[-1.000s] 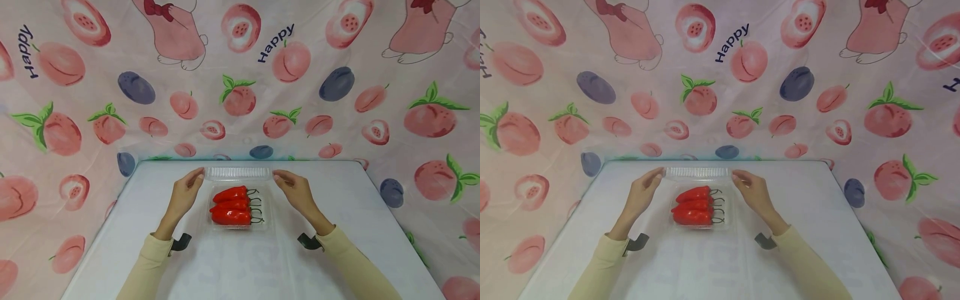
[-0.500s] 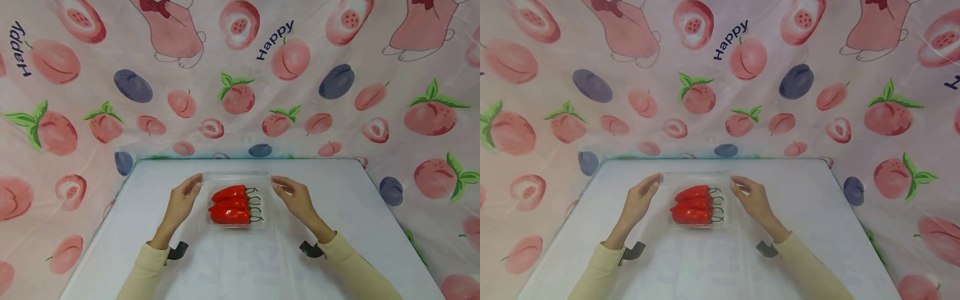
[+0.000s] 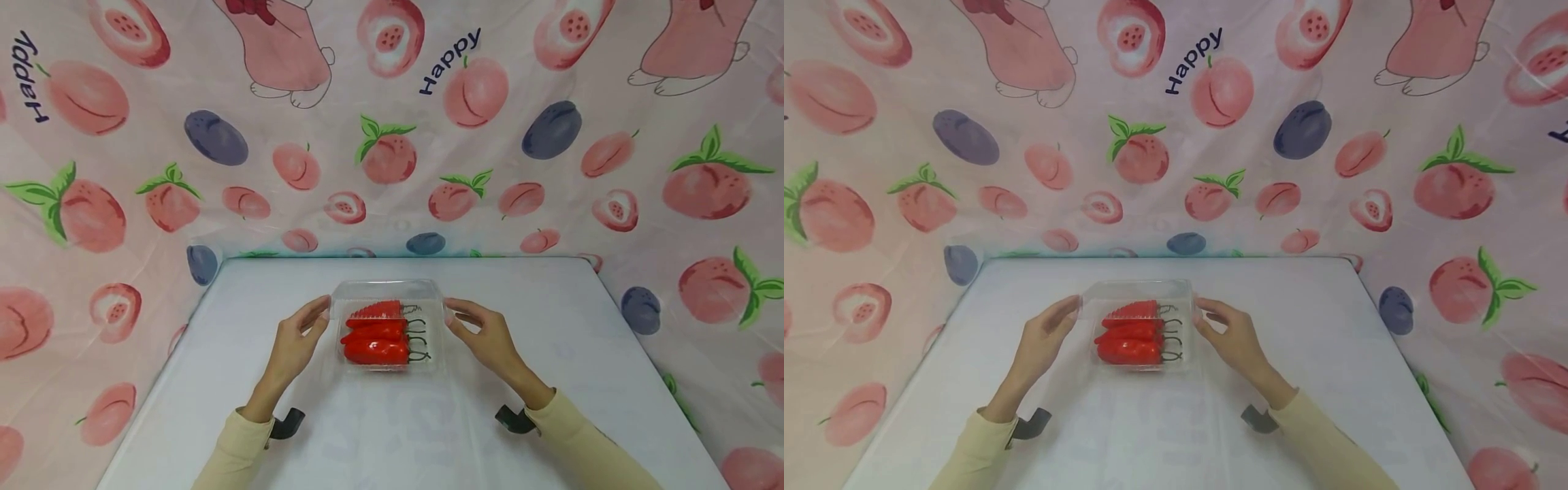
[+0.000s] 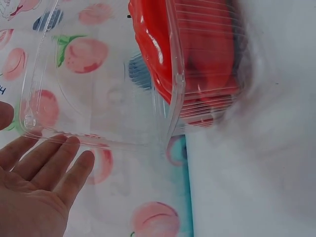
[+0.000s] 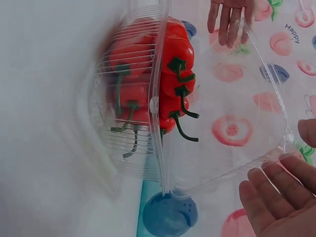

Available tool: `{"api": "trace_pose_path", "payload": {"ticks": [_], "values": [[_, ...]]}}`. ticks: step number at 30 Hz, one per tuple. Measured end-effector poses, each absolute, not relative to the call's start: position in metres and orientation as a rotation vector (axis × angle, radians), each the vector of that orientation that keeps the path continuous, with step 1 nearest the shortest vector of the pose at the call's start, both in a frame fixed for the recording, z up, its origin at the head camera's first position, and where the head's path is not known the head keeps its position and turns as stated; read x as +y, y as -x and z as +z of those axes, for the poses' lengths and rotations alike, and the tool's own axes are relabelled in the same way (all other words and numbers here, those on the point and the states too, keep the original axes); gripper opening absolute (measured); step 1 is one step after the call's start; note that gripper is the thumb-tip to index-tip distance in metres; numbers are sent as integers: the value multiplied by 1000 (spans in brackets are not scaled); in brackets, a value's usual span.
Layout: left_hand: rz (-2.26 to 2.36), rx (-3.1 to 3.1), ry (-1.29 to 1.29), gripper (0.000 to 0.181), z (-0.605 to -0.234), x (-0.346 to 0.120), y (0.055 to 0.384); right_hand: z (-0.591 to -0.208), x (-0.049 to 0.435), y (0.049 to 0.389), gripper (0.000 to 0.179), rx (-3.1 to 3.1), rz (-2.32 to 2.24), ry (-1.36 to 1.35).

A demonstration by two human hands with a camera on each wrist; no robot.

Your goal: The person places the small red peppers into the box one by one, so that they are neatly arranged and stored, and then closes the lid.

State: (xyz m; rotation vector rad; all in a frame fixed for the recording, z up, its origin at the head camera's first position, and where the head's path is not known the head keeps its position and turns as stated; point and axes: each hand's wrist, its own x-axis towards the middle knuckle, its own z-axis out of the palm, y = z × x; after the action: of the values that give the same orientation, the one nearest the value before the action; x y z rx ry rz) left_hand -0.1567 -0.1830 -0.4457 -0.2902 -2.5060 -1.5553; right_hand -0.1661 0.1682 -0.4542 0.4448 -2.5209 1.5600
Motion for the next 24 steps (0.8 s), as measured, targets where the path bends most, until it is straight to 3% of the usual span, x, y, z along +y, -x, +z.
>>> {"api": "trace_pose_path", "payload": {"ticks": [11, 24], "values": [[-1573, -2534, 237, 40, -454, -183, 144, -464, 168, 150, 38, -2528, 1530, -488], [-1580, -2570, 159, 36, -447, -173, 129, -441, 160, 130, 35, -2549, 1517, -497]]}}
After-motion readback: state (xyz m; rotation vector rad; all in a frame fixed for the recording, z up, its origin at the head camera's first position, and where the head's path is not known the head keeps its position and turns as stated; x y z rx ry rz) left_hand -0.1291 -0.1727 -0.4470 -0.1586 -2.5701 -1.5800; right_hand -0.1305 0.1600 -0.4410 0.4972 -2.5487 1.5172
